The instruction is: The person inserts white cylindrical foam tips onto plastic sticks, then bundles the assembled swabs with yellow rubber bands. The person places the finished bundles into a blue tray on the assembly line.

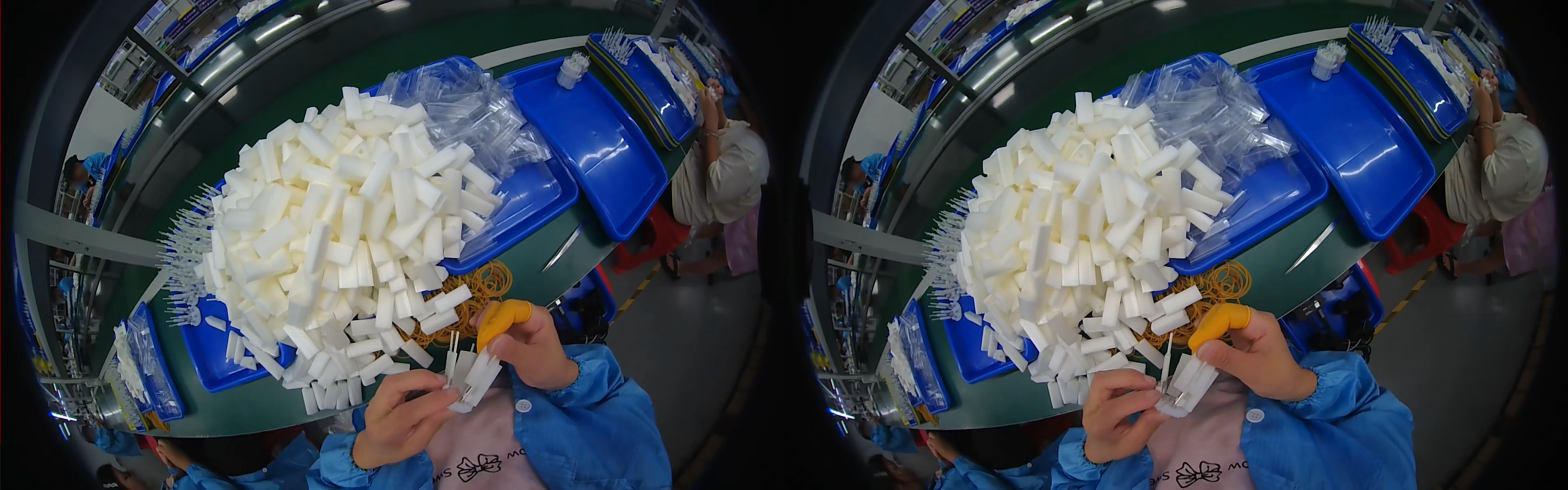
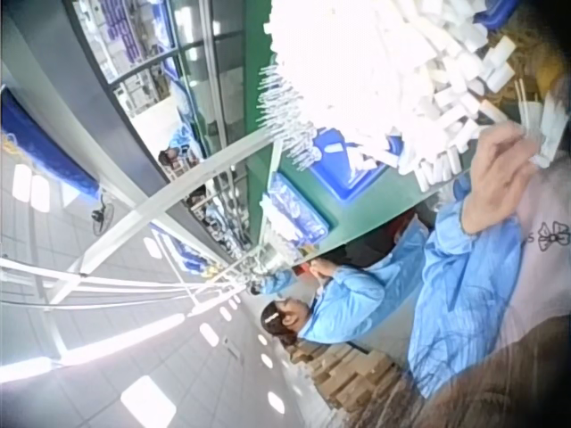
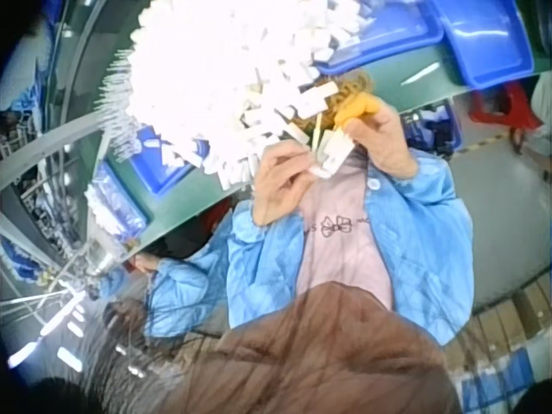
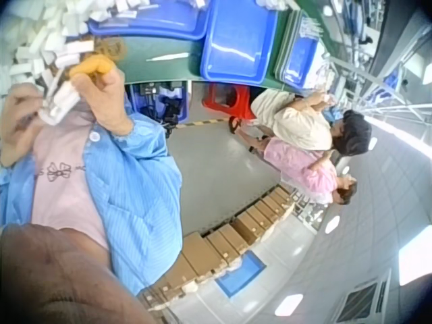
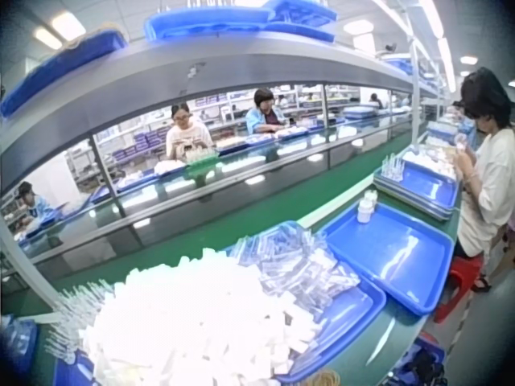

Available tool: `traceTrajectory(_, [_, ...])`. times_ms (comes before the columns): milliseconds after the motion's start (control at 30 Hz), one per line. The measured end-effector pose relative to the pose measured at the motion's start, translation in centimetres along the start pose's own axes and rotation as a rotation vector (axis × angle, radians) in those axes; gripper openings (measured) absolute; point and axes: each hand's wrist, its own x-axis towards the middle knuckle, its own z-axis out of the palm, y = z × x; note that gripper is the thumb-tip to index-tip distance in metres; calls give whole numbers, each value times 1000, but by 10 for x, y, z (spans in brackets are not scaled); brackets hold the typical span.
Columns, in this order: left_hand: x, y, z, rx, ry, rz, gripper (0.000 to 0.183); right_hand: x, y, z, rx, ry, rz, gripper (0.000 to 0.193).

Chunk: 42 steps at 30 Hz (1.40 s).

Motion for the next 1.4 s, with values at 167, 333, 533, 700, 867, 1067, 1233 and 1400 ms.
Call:
traceTrajectory(167, [1, 1, 1, -67, 69, -27, 36, -4, 0, 2, 51, 63, 35, 13])
traceTrajectory(333, [3, -4, -1, -46, 23, 27, 48, 6, -11, -5, 29, 43, -24, 12])
traceTrajectory(533, [1, -8, 2, -26, 60, 11, 50, 0, -2, 12, -63, -57, -58, 12])
traceTrajectory(700, [3, -5, 0, -63, 39, -137, 41, -4, -1, 16, -131, 15, -199, 16])
traceTrajectory(867, [4, 1, 2, -102, 79, -215, 36, 1, 6, 10, -417, -6, -553, 15])
traceTrajectory(1067, [3, 2, 2, -149, 87, -266, 32, 7, 0, 17, -488, -114, -454, 17])
traceTrajectory(1233, [-6, -6, -10, -167, 85, -274, 23, 36, -6, -7, -841, 42, -446, 23])
traceTrajectory(1400, [-13, -11, -10, -256, 154, -317, 23, 43, 0, -11, -1307, 17, -383, 28])
